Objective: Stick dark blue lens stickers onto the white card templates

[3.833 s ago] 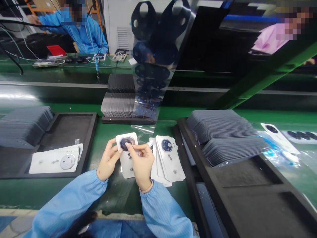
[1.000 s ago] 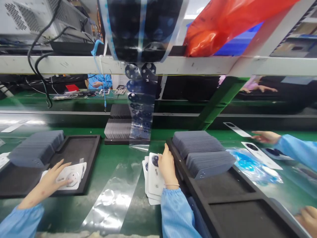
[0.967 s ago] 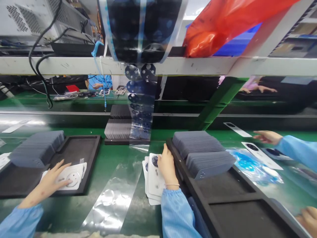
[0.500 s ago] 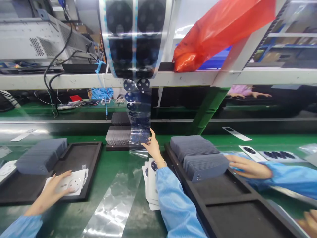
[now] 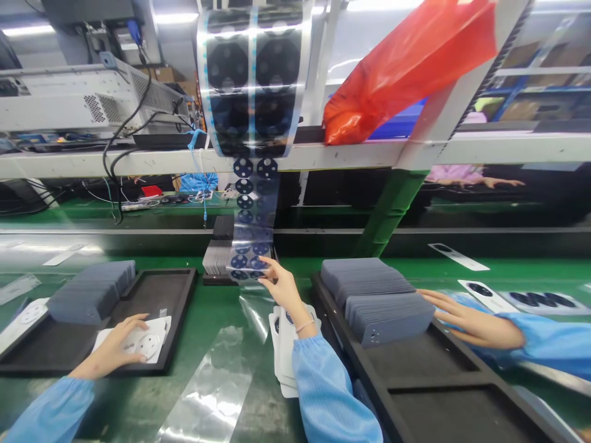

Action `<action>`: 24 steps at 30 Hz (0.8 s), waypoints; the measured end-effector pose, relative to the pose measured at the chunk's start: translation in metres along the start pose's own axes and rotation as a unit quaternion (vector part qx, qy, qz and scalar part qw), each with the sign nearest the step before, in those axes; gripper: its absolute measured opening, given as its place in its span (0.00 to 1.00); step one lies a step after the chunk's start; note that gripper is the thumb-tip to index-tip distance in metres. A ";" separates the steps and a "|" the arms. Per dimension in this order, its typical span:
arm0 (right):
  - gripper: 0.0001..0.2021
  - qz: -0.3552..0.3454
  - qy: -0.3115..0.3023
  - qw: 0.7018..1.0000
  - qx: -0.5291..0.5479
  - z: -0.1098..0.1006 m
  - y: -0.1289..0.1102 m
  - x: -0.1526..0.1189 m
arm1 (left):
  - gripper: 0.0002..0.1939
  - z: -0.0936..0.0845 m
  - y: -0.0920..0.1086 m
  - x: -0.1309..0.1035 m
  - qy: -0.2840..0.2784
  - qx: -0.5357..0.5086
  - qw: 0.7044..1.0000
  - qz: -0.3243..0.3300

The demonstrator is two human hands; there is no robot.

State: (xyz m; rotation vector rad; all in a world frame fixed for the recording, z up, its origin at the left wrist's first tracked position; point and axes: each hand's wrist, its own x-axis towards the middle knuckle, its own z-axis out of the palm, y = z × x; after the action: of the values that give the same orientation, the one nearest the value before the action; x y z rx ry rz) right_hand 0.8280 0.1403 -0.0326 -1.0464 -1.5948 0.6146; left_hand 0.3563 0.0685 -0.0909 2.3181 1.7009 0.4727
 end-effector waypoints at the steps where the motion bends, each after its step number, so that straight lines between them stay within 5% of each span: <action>1: 0.21 -0.018 0.000 1.000 -0.016 0.000 -0.004 -0.004 | 0.26 0.000 0.000 0.000 0.002 -0.001 1.000 -0.002; 6: 0.12 -0.123 0.000 0.985 -0.123 0.001 -0.021 -0.025 | 0.26 -0.002 0.003 0.007 -0.008 -0.008 1.000 -0.019; 12: 0.20 -0.195 0.026 0.925 -0.325 0.007 -0.023 -0.051 | 0.26 -0.009 0.013 0.012 -0.003 -0.046 0.999 -0.016; 16: 0.25 -0.241 0.038 0.903 -0.355 0.014 -0.017 -0.063 | 0.23 -0.018 0.027 0.009 0.018 -0.061 0.998 -0.023; 24: 0.17 -0.195 0.027 0.973 -0.125 0.032 -0.022 -0.068 | 0.14 -0.056 0.055 0.002 0.032 -0.113 0.989 -0.094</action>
State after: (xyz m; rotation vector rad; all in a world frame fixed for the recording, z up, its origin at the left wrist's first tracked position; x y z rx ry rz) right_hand 0.7931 0.0748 -0.0579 -0.8845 -1.7982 0.1213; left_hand 0.3838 0.0533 -0.0190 1.9837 1.7706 0.6718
